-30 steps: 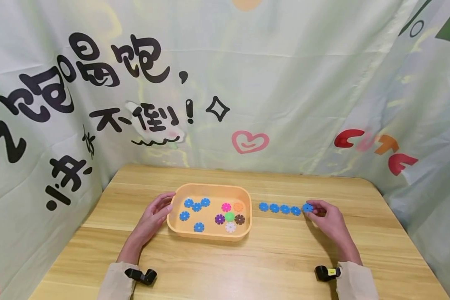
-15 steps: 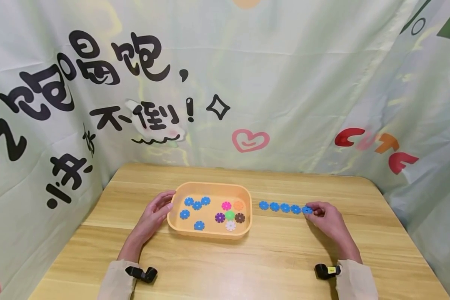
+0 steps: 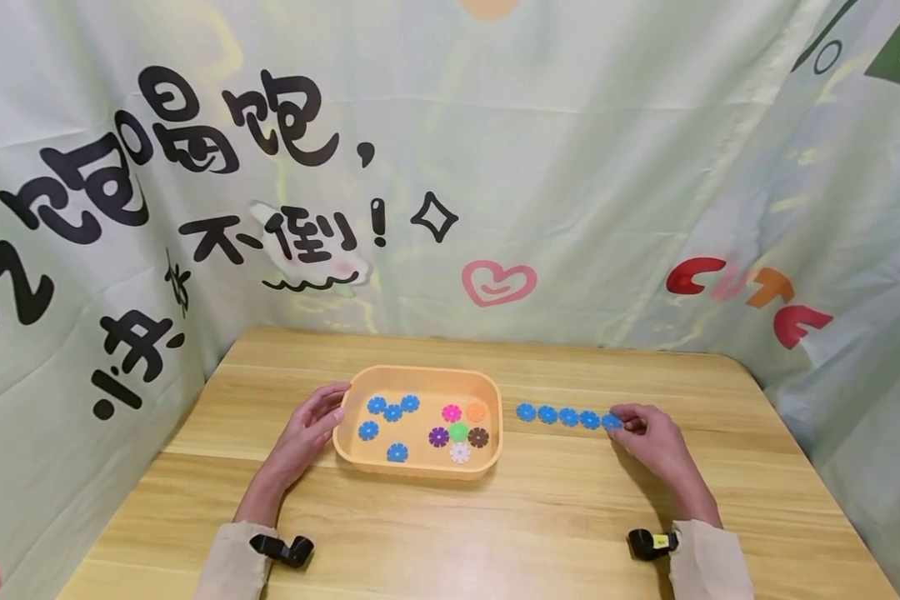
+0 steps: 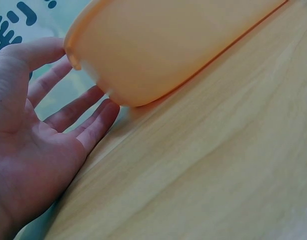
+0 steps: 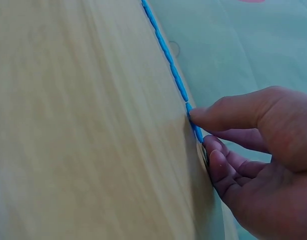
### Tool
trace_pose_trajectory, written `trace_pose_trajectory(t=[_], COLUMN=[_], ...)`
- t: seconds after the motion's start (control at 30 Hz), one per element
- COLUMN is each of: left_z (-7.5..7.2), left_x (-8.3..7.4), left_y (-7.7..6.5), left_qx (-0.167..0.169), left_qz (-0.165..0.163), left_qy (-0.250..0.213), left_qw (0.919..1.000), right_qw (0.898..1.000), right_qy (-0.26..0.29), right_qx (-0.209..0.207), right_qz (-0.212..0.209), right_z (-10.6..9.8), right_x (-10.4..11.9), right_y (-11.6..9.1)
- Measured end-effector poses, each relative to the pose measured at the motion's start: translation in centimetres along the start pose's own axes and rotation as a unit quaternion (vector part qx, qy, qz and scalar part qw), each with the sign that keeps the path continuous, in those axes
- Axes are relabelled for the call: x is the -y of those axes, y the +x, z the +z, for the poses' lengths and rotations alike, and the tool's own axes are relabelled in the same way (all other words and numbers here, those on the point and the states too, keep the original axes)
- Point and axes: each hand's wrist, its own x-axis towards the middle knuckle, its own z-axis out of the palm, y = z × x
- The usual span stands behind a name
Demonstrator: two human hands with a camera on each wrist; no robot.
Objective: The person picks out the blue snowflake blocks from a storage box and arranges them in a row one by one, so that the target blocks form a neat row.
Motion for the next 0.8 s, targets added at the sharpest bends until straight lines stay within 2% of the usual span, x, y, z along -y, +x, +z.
trace_pose_trajectory(t=[0.27,0.6,0.8], left_z=[-0.2,-0.1,0.0], left_x=[0.3,0.1,0.1], left_y=[0.2,0.1,0.1], left_qx=[0.008,0.005,0.005], left_qz=[0.003,0.002,-0.003], left_qy=[-0.006,-0.007,-0.007], left_qw=[0.9999,1.0,1.0], right_qw=[0.999,0.995,0.988], right_qy=[0.037,0.081,0.137], right_qx=[-0.012,-0.036,-0.012], right_qz=[0.008,-0.056,-0.065], right_z=[-0.3,-0.1,0.8], right_x=[0.9,4.8,7.2], right_y=[-0.2,0.0,-0.3])
